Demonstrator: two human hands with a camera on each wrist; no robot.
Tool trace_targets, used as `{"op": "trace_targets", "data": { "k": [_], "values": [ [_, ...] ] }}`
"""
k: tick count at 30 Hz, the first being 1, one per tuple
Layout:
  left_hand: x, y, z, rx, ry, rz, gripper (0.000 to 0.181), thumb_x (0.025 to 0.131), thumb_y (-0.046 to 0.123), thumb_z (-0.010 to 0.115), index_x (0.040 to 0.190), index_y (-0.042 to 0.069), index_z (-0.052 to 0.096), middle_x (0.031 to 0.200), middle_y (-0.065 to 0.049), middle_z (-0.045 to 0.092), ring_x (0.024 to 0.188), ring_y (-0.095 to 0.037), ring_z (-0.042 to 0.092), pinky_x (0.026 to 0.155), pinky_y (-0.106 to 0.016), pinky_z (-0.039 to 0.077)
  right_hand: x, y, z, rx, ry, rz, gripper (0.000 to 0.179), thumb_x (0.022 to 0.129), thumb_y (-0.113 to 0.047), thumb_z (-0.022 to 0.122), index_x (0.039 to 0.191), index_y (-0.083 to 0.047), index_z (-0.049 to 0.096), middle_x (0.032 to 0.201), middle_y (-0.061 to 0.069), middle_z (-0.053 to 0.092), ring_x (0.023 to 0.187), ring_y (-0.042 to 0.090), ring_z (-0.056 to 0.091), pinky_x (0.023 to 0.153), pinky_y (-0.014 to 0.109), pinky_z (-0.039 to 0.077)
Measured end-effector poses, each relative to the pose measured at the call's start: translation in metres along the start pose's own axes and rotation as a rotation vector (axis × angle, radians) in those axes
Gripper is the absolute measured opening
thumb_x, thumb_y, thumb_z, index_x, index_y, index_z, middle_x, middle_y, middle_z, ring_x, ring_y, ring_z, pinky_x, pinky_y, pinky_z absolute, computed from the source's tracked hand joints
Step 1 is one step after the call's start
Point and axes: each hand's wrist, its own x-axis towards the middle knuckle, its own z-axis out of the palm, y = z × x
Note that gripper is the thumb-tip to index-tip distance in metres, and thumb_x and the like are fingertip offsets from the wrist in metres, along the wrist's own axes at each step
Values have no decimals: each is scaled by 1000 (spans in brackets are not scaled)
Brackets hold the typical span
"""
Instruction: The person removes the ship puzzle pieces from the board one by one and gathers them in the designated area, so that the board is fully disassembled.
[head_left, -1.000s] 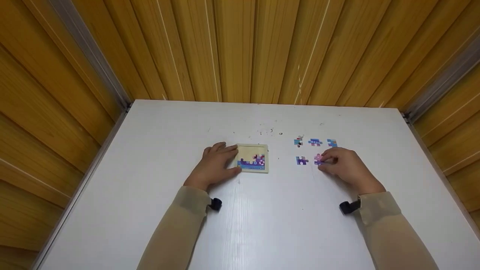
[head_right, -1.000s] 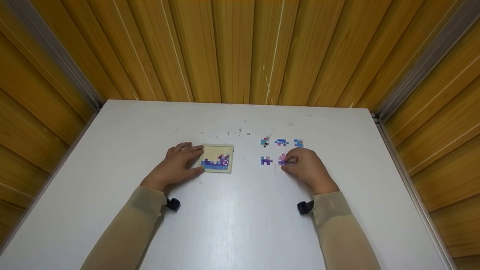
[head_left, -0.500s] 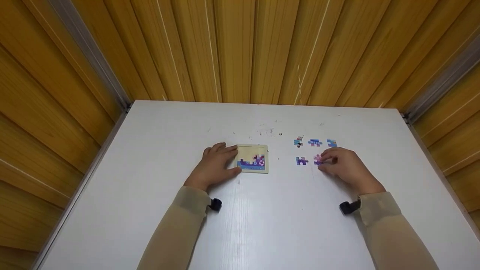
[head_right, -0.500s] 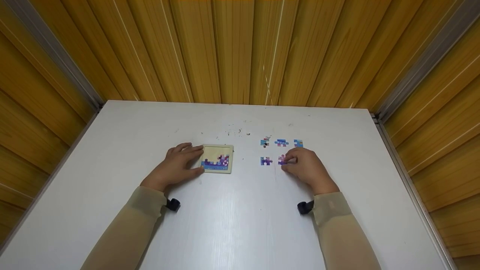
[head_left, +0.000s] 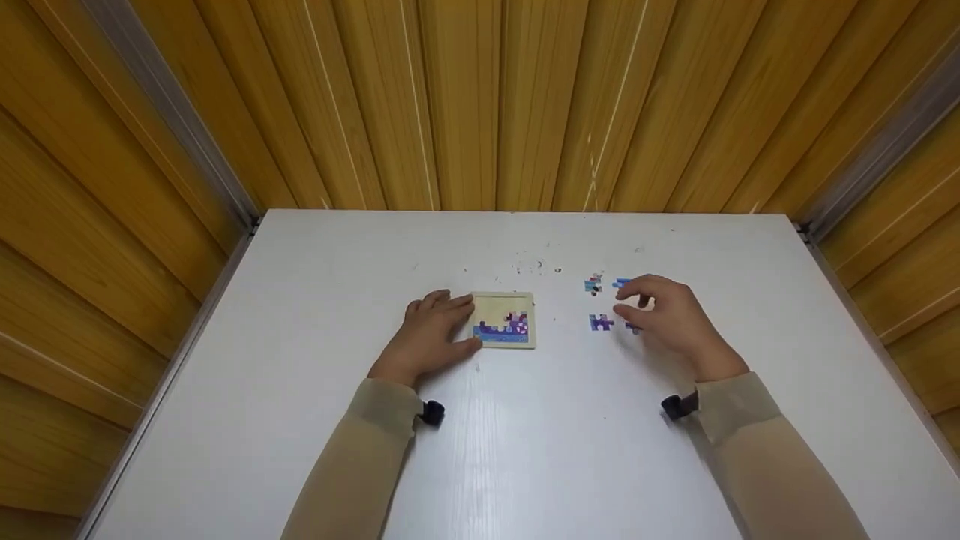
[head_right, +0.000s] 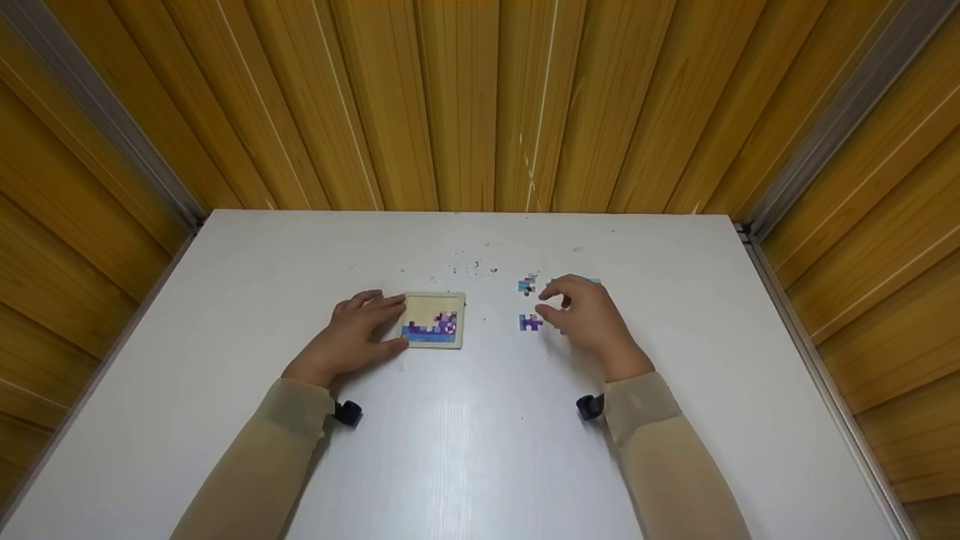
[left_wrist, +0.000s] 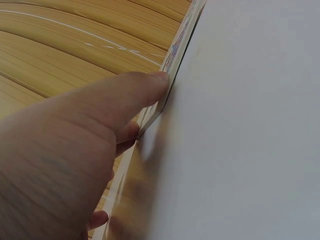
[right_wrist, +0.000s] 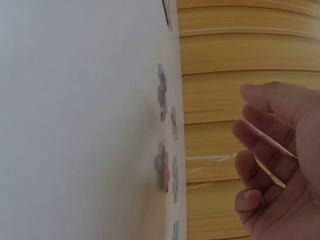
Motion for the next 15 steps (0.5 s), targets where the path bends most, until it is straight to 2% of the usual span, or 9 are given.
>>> {"op": "trace_targets", "data": {
  "k": [2, 6, 12, 15],
  "values": [
    [0, -1, 0, -5, 1, -7, 76, 104, 57, 74, 170, 23, 53, 181, 11, 45, 175, -28, 29, 143, -60, 20, 5, -11, 3, 19, 18, -31, 24, 105, -21, 82, 126, -9, 82, 133, 10, 79, 110, 28, 64, 88, 32, 52],
    [1, -4, -1, -4, 0, -14, 77, 104, 57, 74, 170, 23, 54, 181, 11, 45, 176, -28, 28, 143, -59, 19, 16, -36, 7, 74, 24, -44, 26, 106, -23, 82, 128, -11, 82, 129, 10, 78, 107, 25, 62, 83, 26, 52],
    [2, -7, -2, -13, 2, -17, 76, 104, 57, 75, 170, 25, 54, 181, 12, 44, 176, -27, 27, 144, -59, 19, 28, -76, 11, 129, 51, -37, 29, 106, -26, 82, 133, -17, 80, 129, 10, 76, 108, 25, 62, 83, 31, 54],
    [3, -8, -2, -13, 1, -18, 76, 104, 57, 75, 170, 25, 54, 182, 12, 44, 176, -27, 27, 144, -59, 19, 33, -91, 16, 162, 70, -52, 28, 105, -24, 82, 133, -17, 81, 132, 8, 76, 108, 24, 62, 83, 30, 55]
  ]
}}
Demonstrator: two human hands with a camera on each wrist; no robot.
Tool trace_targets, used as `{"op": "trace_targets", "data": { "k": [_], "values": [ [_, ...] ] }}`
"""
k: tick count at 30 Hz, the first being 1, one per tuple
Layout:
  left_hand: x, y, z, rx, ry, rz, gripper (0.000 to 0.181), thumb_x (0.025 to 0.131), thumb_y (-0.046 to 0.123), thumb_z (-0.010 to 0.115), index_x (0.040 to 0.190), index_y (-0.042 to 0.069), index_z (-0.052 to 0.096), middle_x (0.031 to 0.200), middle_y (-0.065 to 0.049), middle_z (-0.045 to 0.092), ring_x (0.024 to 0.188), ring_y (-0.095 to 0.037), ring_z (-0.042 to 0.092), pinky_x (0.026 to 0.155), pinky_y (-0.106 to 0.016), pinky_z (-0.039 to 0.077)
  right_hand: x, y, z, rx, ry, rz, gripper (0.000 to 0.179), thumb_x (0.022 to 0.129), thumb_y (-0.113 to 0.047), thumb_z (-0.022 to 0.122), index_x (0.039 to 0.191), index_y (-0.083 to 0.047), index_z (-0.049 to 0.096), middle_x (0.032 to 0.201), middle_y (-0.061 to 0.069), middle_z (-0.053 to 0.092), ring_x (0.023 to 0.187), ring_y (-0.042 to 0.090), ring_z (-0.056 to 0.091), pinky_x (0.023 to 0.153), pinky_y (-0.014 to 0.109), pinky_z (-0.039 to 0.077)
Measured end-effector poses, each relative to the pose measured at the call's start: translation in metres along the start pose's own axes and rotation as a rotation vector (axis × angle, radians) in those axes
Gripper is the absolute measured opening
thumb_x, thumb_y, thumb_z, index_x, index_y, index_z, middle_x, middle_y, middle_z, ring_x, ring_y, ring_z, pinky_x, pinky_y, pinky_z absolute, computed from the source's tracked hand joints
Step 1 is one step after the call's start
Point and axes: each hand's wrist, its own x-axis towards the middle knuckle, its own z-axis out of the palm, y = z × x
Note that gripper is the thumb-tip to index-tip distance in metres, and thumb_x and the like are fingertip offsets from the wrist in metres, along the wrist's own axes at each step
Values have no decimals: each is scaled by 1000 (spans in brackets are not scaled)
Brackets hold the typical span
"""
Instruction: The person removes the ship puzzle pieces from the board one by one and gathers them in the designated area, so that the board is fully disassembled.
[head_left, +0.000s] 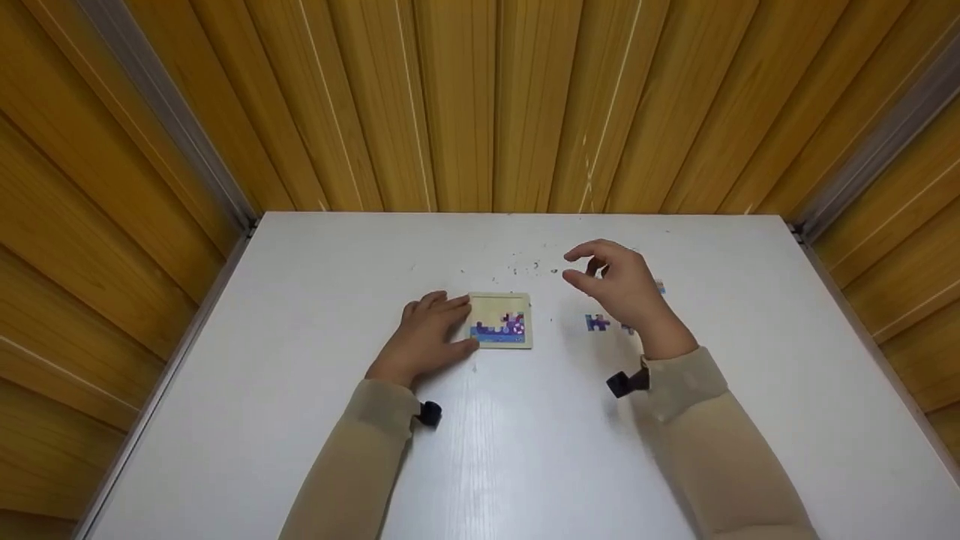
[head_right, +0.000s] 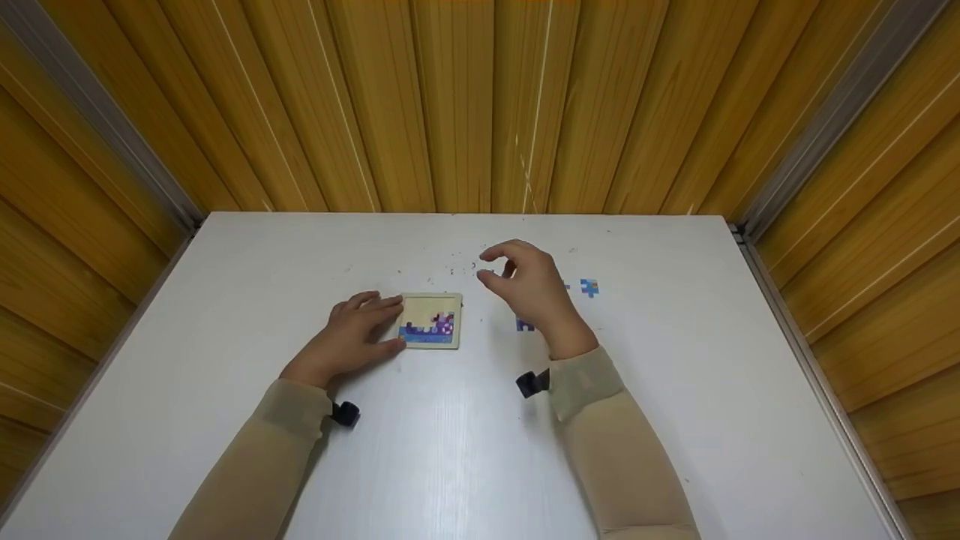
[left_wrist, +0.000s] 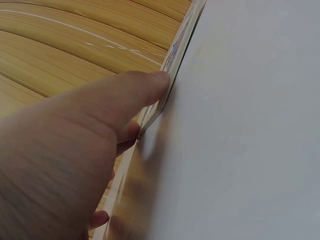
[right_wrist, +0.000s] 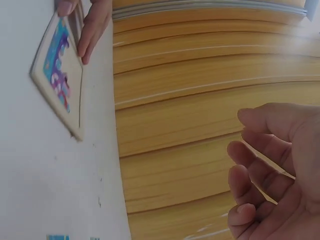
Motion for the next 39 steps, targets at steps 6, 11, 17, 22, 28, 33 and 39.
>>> {"op": "trace_targets", "data": {
  "k": [6, 11, 17, 22, 28, 33, 39],
  "values": [
    [0, 1, 1, 9, 3, -14, 76, 104, 57, 75, 170, 26, 55, 181, 13, 45, 176, -26, 26, 144, -58, 19, 5, -14, 16, 78, 16, -24, 29, 104, -21, 82, 132, -15, 81, 134, 10, 75, 107, 23, 62, 82, 27, 55],
    [0, 2, 1, 9, 3, -10, 76, 104, 57, 75, 170, 25, 55, 181, 12, 46, 176, -27, 27, 144, -59, 20, 4, -16, 28, 117, 1, -22, 30, 104, -22, 83, 133, -14, 80, 135, 11, 76, 107, 24, 62, 79, 27, 55],
    [0, 1, 2, 13, 6, -5, 76, 103, 58, 75, 170, 26, 55, 181, 12, 46, 176, -27, 28, 144, -60, 20, 3, -12, 38, 125, -32, 4, 32, 104, -22, 83, 135, -15, 79, 138, 9, 75, 108, 24, 61, 80, 25, 56],
    [1, 0, 2, 14, 2, -9, 76, 103, 58, 75, 170, 26, 55, 181, 12, 46, 176, -27, 27, 144, -60, 19, 4, -9, 45, 125, -48, 14, 34, 104, -21, 82, 137, -15, 79, 140, 10, 74, 107, 24, 61, 81, 26, 55],
    [1, 0, 1, 19, 0, -8, 76, 103, 58, 75, 169, 26, 55, 181, 11, 46, 176, -27, 28, 144, -60, 20, 5, -7, 52, 108, -85, 18, 40, 105, -24, 82, 143, -12, 76, 144, 9, 73, 109, 24, 61, 84, 30, 55],
    [1, 1, 0, 18, 2, -7, 76, 103, 58, 74, 169, 26, 56, 181, 12, 46, 176, -28, 28, 144, -60, 20, 5, -5, 59, 102, -105, 18, 41, 105, -23, 82, 144, -13, 75, 146, 9, 72, 110, 25, 62, 87, 33, 55],
    [0, 2, 0, 13, -3, -18, 76, 104, 59, 74, 170, 27, 55, 181, 12, 46, 176, -27, 27, 144, -59, 19, 5, 0, 72, 83, -139, 18, 43, 103, -24, 83, 144, -13, 75, 148, 9, 72, 110, 23, 62, 87, 32, 54]
  ]
}}
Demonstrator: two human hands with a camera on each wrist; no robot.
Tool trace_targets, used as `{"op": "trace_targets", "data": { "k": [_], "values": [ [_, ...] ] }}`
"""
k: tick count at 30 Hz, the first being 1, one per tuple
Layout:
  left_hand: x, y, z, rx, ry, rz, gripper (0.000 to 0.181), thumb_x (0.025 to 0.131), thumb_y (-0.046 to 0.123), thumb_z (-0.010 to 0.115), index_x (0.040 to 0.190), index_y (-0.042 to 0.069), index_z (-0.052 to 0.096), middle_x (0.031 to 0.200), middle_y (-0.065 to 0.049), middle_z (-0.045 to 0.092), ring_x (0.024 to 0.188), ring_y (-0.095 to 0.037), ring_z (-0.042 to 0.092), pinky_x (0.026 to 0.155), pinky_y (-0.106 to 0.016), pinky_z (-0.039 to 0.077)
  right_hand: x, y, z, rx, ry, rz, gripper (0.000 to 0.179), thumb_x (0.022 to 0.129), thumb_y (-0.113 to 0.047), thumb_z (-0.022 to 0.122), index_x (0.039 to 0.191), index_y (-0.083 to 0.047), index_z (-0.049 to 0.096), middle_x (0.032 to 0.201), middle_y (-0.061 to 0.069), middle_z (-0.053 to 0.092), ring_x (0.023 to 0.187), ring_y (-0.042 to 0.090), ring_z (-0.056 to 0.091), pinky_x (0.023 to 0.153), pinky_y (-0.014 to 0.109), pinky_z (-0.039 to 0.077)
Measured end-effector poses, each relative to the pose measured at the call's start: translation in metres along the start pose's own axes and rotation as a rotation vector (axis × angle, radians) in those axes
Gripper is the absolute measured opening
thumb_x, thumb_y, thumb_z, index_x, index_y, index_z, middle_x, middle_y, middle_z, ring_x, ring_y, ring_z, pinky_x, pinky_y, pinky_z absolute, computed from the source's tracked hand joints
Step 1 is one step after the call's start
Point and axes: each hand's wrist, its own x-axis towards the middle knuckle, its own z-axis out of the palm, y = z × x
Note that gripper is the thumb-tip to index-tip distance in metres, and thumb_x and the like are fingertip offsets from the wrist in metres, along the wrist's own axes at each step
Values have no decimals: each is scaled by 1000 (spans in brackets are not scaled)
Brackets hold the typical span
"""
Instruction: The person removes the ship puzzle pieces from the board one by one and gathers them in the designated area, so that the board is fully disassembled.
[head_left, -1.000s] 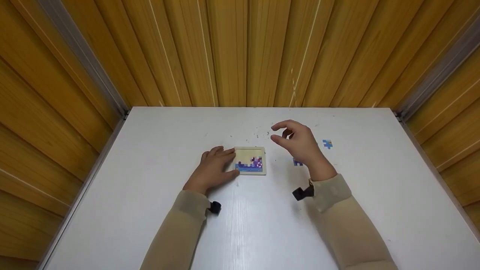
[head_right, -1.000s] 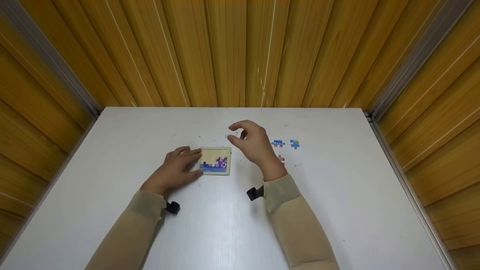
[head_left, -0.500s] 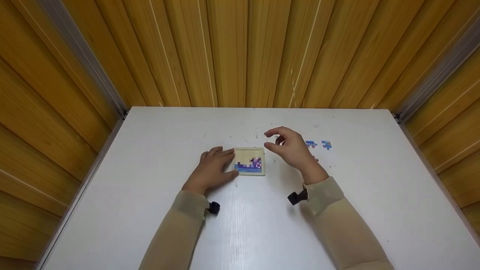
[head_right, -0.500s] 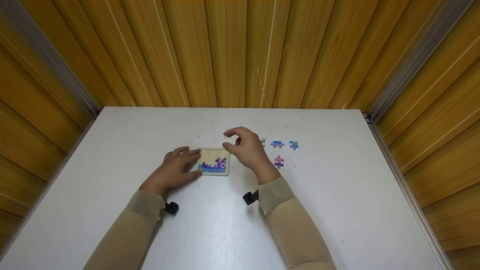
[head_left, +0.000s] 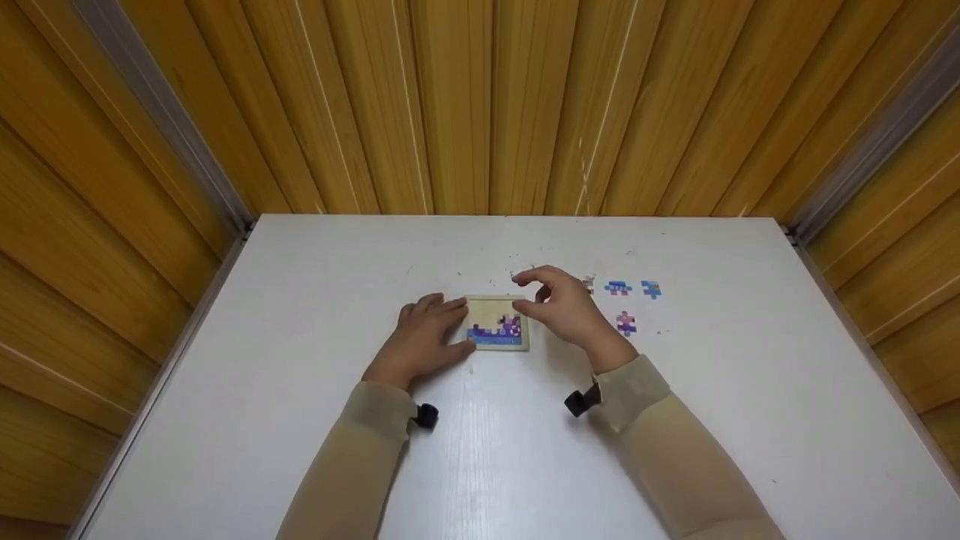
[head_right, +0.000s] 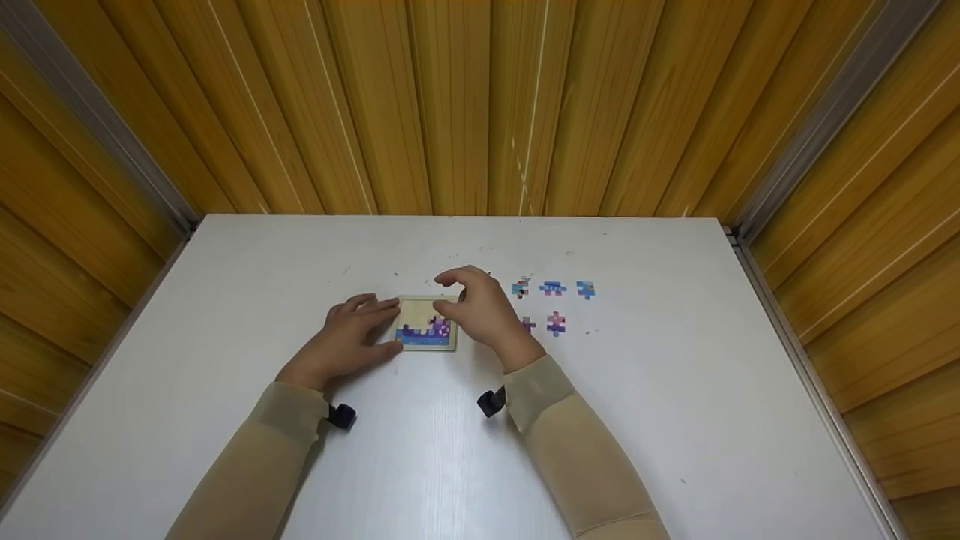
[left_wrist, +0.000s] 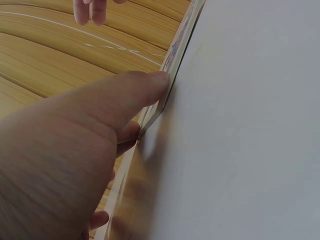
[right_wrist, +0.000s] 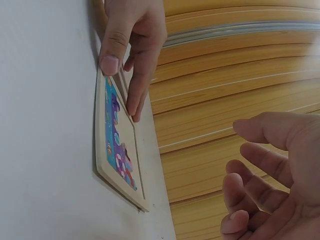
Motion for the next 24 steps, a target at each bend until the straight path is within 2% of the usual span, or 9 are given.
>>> {"op": "trace_targets", "data": {
  "k": [6, 13, 20, 24],
  "values": [
    [-1, 1, -1, 0, -6, -11, 76, 104, 59, 74, 170, 27, 54, 181, 12, 45, 177, -26, 26, 145, -58, 17, 2, 5, 12, -37, -52, 28, 49, 104, -24, 82, 150, -12, 72, 151, 8, 70, 110, 25, 62, 89, 34, 55],
    [0, 0, -1, 14, 1, 5, 76, 104, 59, 73, 170, 25, 54, 181, 11, 47, 176, -27, 28, 144, -59, 20, 3, 12, 26, -62, -108, 48, 46, 108, -21, 78, 152, -11, 71, 153, 10, 68, 108, 24, 62, 95, 39, 54],
    [-1, 0, 0, 8, 9, 15, 76, 104, 59, 73, 169, 24, 55, 180, 11, 47, 176, -28, 28, 143, -59, 21, 2, 19, 37, -120, -152, 40, 47, 109, -18, 75, 154, -8, 69, 157, 11, 65, 127, 28, 68, 117, 52, 57],
    [0, -1, 1, 14, 12, 12, 77, 104, 59, 74, 169, 24, 55, 180, 12, 47, 175, -27, 29, 143, -59, 21, 2, 22, 40, -178, -158, 3, 45, 109, -17, 75, 152, -4, 70, 153, 14, 67, 130, 31, 69, 119, 54, 56]
  ]
}}
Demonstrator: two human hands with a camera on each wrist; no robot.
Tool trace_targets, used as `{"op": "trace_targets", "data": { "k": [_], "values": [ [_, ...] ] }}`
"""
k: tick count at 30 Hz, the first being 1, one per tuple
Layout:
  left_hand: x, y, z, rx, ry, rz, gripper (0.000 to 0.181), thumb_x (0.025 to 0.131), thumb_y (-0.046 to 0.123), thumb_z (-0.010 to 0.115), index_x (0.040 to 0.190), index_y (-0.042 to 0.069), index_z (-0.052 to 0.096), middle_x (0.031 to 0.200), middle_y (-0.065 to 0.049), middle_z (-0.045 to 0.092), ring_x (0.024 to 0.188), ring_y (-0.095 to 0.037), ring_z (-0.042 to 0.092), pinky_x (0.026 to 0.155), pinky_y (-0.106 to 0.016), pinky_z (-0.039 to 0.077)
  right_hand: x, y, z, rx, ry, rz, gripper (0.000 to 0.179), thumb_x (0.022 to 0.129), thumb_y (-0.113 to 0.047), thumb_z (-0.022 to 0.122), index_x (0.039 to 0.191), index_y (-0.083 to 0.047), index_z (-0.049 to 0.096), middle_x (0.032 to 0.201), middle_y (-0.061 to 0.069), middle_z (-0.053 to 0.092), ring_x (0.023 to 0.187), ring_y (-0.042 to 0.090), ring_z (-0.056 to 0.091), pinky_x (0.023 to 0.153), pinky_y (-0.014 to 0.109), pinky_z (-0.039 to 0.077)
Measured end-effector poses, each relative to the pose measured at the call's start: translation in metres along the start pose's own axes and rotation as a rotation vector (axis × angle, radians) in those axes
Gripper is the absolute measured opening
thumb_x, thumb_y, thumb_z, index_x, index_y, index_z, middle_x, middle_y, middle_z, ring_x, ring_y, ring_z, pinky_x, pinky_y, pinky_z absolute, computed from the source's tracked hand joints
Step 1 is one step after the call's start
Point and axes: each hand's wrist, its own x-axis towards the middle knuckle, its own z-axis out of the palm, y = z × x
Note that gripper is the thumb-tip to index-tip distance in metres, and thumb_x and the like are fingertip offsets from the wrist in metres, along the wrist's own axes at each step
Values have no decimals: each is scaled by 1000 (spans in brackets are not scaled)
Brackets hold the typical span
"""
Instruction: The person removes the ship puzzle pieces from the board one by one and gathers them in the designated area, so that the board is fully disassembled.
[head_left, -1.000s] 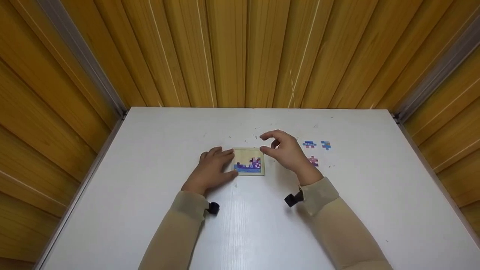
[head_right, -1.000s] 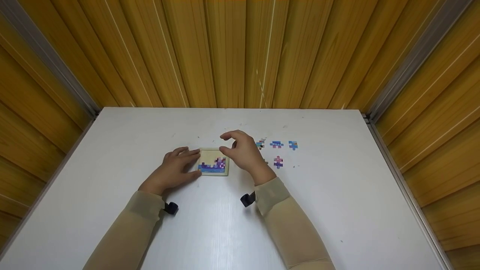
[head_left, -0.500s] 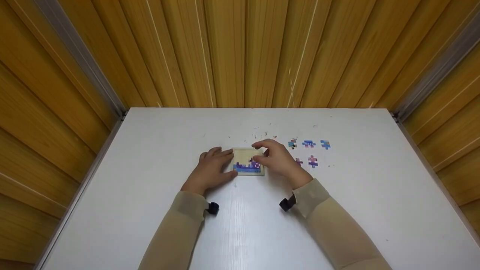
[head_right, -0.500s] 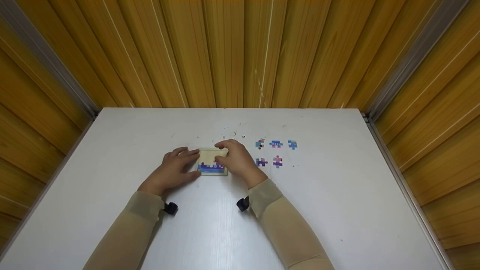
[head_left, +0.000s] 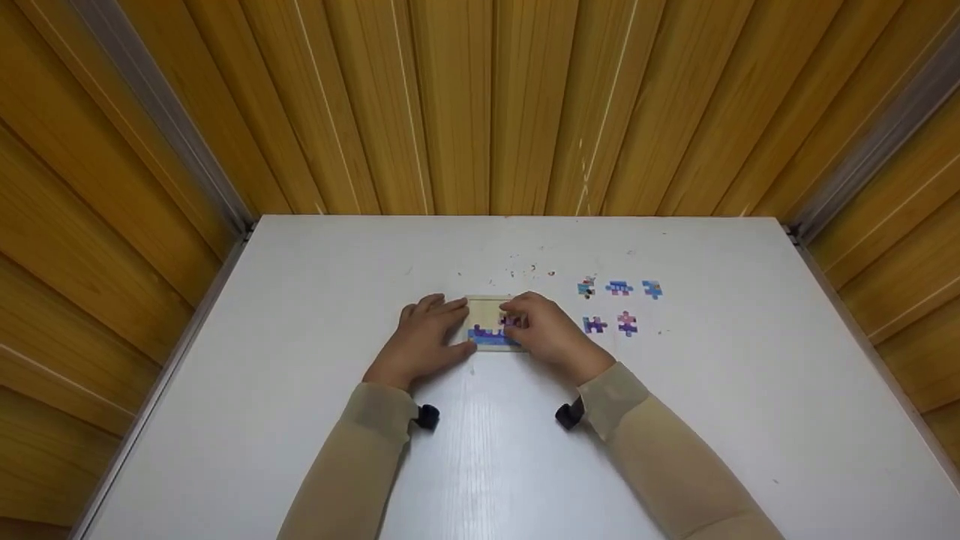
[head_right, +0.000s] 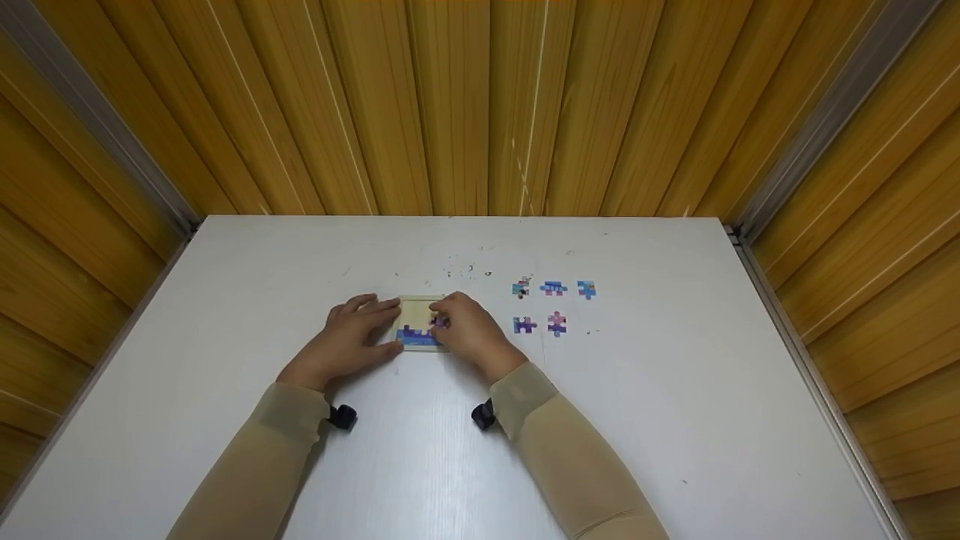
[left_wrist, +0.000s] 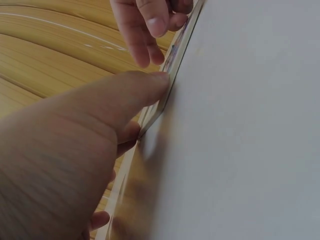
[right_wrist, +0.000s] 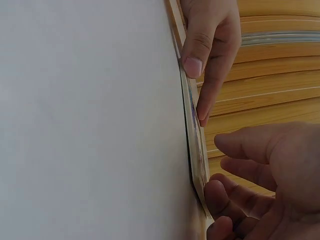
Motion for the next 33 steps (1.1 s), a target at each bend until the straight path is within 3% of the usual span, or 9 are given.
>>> {"op": "trace_targets", "data": {
  "k": [7, 11, 22, 33],
  "values": [
    [0, -1, 0, -1, 0, 31, 75, 104, 57, 74, 168, 22, 56, 180, 9, 47, 175, -30, 30, 142, -61, 21, 0, 0, 4, -83, 8, -4, 41, 109, -16, 75, 149, -4, 73, 150, 14, 68, 143, 34, 67, 126, 53, 53],
    [0, -2, -1, -8, 1, 53, 75, 105, 56, 74, 168, 20, 56, 180, 7, 48, 175, -31, 30, 142, -63, 21, 1, 0, 5, -111, 6, -2, 39, 108, -13, 75, 147, -5, 75, 149, 14, 67, 142, 35, 67, 125, 53, 53],
    [0, -2, 0, 1, 5, 61, 74, 106, 57, 72, 169, 22, 55, 181, 8, 47, 174, -31, 31, 142, -61, 22, 4, -1, 6, -74, 35, -13, 43, 103, -4, 77, 146, 2, 74, 140, 19, 66, 134, 37, 68, 124, 54, 53],
    [-1, 0, -1, 4, 0, 58, 74, 105, 56, 72, 169, 21, 56, 180, 8, 47, 174, -31, 31, 142, -61, 23, 6, 3, 6, -42, 27, -8, 33, 102, -3, 78, 135, -2, 78, 136, 18, 67, 126, 34, 68, 119, 52, 56]
  ]
}}
